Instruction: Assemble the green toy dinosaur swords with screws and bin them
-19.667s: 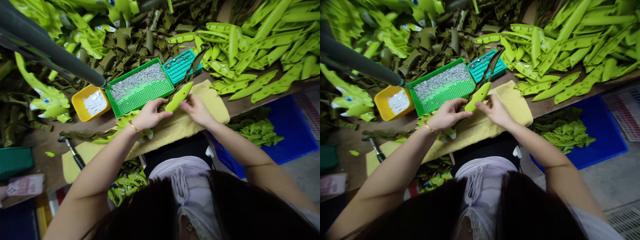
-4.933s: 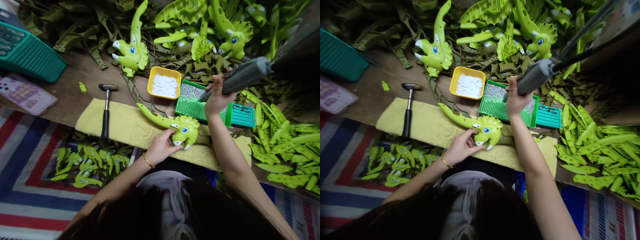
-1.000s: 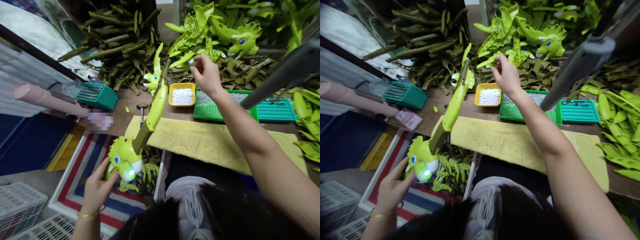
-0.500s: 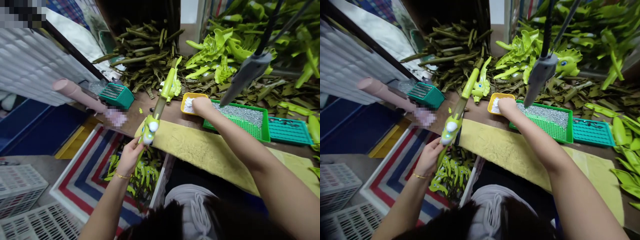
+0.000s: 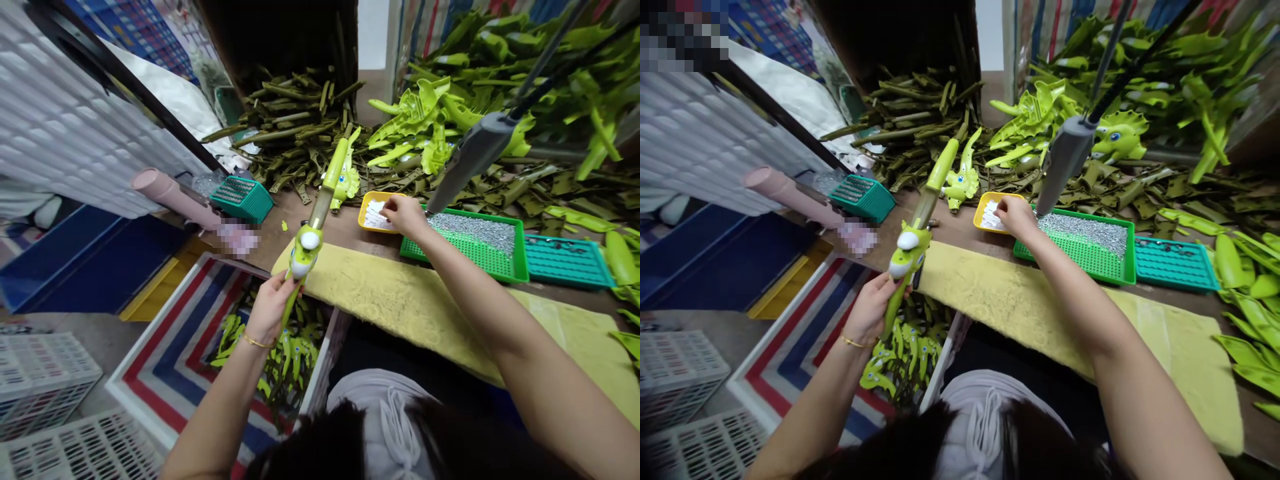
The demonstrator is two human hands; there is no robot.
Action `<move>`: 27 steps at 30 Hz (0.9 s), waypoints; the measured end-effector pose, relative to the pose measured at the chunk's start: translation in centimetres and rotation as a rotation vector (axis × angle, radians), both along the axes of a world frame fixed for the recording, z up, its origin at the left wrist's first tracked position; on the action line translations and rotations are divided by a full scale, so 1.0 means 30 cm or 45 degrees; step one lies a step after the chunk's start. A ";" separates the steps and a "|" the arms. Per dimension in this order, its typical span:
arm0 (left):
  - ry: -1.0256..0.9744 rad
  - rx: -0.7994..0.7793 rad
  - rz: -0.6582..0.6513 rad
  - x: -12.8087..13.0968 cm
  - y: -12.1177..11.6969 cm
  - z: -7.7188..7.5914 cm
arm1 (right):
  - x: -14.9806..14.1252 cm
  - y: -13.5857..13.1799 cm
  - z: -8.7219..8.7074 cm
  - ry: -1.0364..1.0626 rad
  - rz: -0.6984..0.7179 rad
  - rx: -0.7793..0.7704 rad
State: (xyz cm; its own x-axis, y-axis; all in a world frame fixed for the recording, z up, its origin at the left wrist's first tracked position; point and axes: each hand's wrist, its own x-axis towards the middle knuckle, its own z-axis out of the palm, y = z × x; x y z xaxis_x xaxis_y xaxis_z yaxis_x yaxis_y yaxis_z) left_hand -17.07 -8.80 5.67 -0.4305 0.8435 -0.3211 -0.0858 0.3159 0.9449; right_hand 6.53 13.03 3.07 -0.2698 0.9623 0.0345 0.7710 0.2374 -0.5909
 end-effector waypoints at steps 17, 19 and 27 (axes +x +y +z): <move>-0.294 0.085 -0.208 0.197 0.075 -0.026 | -0.061 -0.467 0.075 1.197 0.252 -0.267; -0.293 0.099 -0.201 0.201 0.076 -0.030 | -0.055 -0.468 0.080 1.136 0.230 -0.173; -0.264 0.147 -0.200 0.198 0.076 -0.034 | -0.040 -0.443 0.111 0.934 0.331 -0.069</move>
State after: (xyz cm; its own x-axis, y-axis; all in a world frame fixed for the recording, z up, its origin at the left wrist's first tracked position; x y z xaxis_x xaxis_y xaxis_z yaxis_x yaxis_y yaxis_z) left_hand -11.13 -6.51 4.64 -0.2269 0.9307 -0.2868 -0.2392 0.2322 0.9428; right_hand 5.33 -0.26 6.41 -0.4132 0.8767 0.2463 0.1022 0.3135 -0.9441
